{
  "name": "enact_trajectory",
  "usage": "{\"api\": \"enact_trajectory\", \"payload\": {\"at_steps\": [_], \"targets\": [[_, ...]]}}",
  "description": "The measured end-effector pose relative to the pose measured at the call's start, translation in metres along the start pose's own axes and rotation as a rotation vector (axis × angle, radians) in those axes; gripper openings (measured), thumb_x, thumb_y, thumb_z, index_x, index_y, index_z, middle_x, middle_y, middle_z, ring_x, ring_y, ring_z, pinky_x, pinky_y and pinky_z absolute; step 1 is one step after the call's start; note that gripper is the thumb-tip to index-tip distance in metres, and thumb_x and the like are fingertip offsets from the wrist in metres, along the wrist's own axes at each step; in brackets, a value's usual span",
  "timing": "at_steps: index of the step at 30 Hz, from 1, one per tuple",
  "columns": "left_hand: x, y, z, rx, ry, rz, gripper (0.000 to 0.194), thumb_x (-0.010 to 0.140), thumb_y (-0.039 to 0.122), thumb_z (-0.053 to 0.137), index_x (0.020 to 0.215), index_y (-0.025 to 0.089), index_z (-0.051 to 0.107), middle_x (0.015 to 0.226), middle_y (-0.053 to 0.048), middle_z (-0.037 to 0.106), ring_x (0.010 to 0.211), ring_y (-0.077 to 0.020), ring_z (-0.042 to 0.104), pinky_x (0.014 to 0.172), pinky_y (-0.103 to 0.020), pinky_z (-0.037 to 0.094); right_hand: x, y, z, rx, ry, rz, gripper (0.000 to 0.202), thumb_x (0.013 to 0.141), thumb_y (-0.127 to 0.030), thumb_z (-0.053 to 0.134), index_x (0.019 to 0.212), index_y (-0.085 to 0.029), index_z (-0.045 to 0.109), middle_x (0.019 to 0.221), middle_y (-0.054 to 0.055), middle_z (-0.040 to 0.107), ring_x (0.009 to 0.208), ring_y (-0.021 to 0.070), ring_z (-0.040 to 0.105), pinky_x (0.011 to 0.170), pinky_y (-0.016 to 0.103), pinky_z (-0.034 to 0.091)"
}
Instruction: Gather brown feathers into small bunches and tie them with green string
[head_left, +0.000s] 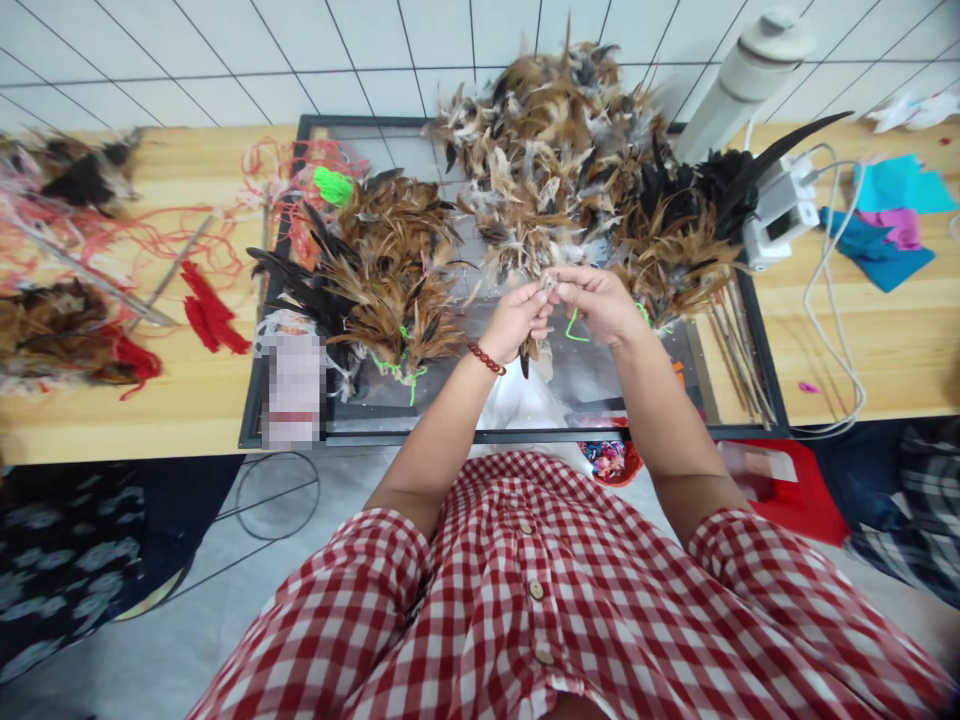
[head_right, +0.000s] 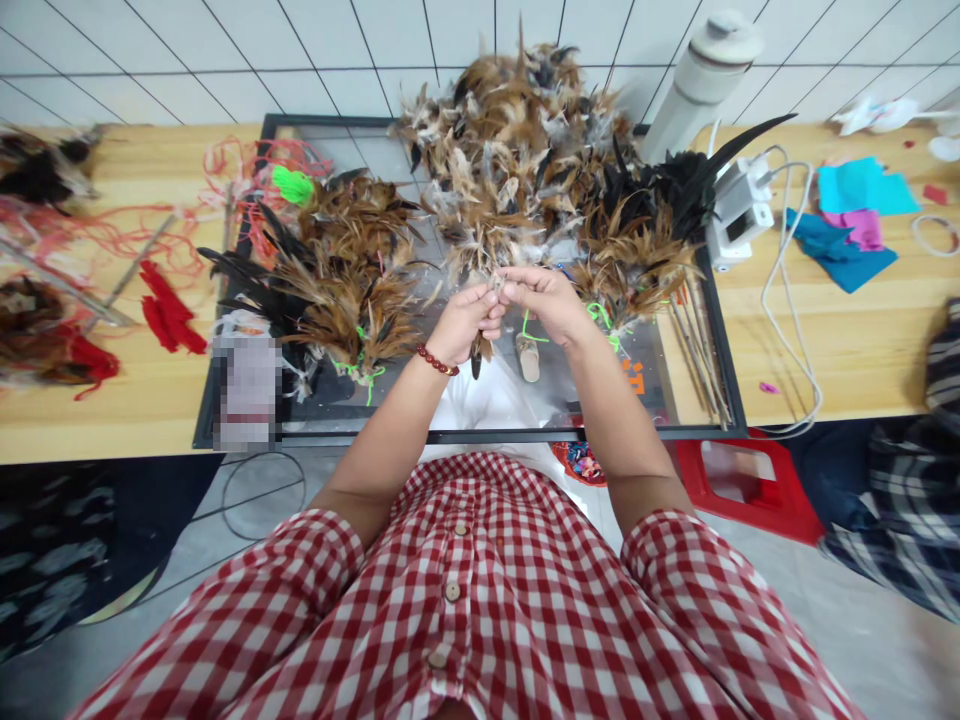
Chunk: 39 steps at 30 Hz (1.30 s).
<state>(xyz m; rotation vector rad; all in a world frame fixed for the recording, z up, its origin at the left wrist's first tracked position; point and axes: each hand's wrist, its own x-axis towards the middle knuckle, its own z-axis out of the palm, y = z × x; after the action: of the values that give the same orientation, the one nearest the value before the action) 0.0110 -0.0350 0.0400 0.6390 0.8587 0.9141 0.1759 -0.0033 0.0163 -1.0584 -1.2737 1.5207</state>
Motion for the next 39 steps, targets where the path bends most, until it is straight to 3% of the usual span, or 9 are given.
{"api": "enact_trajectory", "payload": {"at_steps": [4,7,10,13,18,21,26,34,39], "targets": [[0.003,-0.006,-0.001,0.077,-0.044,-0.010,0.024,0.099,0.013,0.056,0.075,0.014,0.058,0.056,0.009,0.041,0.042,-0.0009,0.030,0.045,-0.015,0.025,-0.003,-0.006,0.007,-0.005,-0.028,-0.054,0.055,0.059,-0.062,0.097,0.085,-0.016,0.080,0.064,0.000,0.066,0.059,0.0100,0.056,0.056,0.024,0.044],[0.007,-0.010,-0.005,0.161,-0.110,0.085,0.013,0.083,0.001,0.065,0.082,0.014,0.064,0.064,0.007,0.056,0.052,-0.0033,0.046,0.055,-0.017,0.039,-0.005,-0.010,0.011,0.000,0.006,-0.064,0.053,0.057,-0.065,0.096,0.071,-0.018,0.075,0.056,-0.002,0.063,0.051,0.0105,0.055,0.052,0.026,0.047],[0.009,-0.013,-0.008,0.207,-0.135,0.156,0.027,0.072,-0.005,0.067,0.090,0.015,0.068,0.076,0.005,0.066,0.065,-0.0053,0.055,0.066,-0.018,0.045,-0.006,-0.012,0.012,-0.006,0.068,-0.056,0.053,0.052,-0.064,0.098,0.069,-0.020,0.075,0.057,-0.001,0.067,0.047,0.0105,0.054,0.048,0.026,0.047],[0.009,-0.014,-0.007,0.130,-0.128,0.114,0.008,0.087,0.010,0.068,0.083,0.015,0.064,0.067,0.005,0.059,0.062,-0.0062,0.055,0.066,-0.020,0.046,-0.006,-0.012,0.015,-0.013,0.085,-0.043,0.053,0.050,-0.065,0.098,0.067,-0.020,0.076,0.055,-0.001,0.066,0.047,0.0107,0.054,0.047,0.025,0.045],[0.004,-0.011,0.001,0.009,-0.044,0.044,0.027,0.104,0.016,0.048,0.078,0.017,0.057,0.054,0.010,0.039,0.045,-0.0050,0.039,0.053,-0.020,0.041,-0.004,-0.010,0.016,0.019,0.146,-0.093,0.059,0.053,-0.068,0.096,0.083,-0.021,0.078,0.061,-0.004,0.065,0.057,0.0092,0.054,0.058,0.025,0.048],[0.005,-0.008,0.002,-0.035,0.053,0.050,0.026,0.104,0.016,0.049,0.080,0.016,0.058,0.059,0.006,0.054,0.050,-0.0058,0.052,0.059,-0.021,0.049,-0.003,-0.006,0.012,-0.071,0.203,-0.133,0.057,0.057,-0.066,0.095,0.086,-0.021,0.076,0.062,-0.004,0.060,0.057,0.0099,0.051,0.058,0.026,0.046],[0.012,-0.009,-0.004,-0.187,0.159,0.053,0.014,0.097,0.017,0.061,0.083,0.016,0.064,0.077,-0.001,0.073,0.074,-0.0107,0.073,0.081,-0.025,0.059,-0.009,-0.007,0.015,-0.245,0.221,-0.216,0.042,0.067,-0.059,0.092,0.078,-0.023,0.074,0.053,-0.008,0.038,0.052,0.0104,0.038,0.054,0.028,0.044],[0.018,-0.012,-0.009,-0.215,0.145,0.139,0.009,0.092,0.020,0.066,0.094,0.015,0.073,0.105,-0.007,0.081,0.108,-0.0187,0.077,0.093,-0.029,0.061,-0.010,-0.007,0.027,-0.439,0.143,-0.216,0.027,0.072,-0.046,0.082,0.070,-0.023,0.068,0.049,-0.010,0.026,0.053,0.0097,0.025,0.057,0.028,0.032],[0.022,-0.013,-0.015,-0.253,0.128,0.119,0.013,0.092,0.020,0.063,0.097,0.014,0.074,0.110,-0.008,0.081,0.116,-0.0211,0.076,0.099,-0.032,0.060,-0.009,-0.004,0.022,-0.523,0.247,-0.206,0.016,0.077,-0.035,0.073,0.077,-0.020,0.073,0.051,-0.009,0.035,0.051,0.0083,0.024,0.056,0.028,0.022]]}}
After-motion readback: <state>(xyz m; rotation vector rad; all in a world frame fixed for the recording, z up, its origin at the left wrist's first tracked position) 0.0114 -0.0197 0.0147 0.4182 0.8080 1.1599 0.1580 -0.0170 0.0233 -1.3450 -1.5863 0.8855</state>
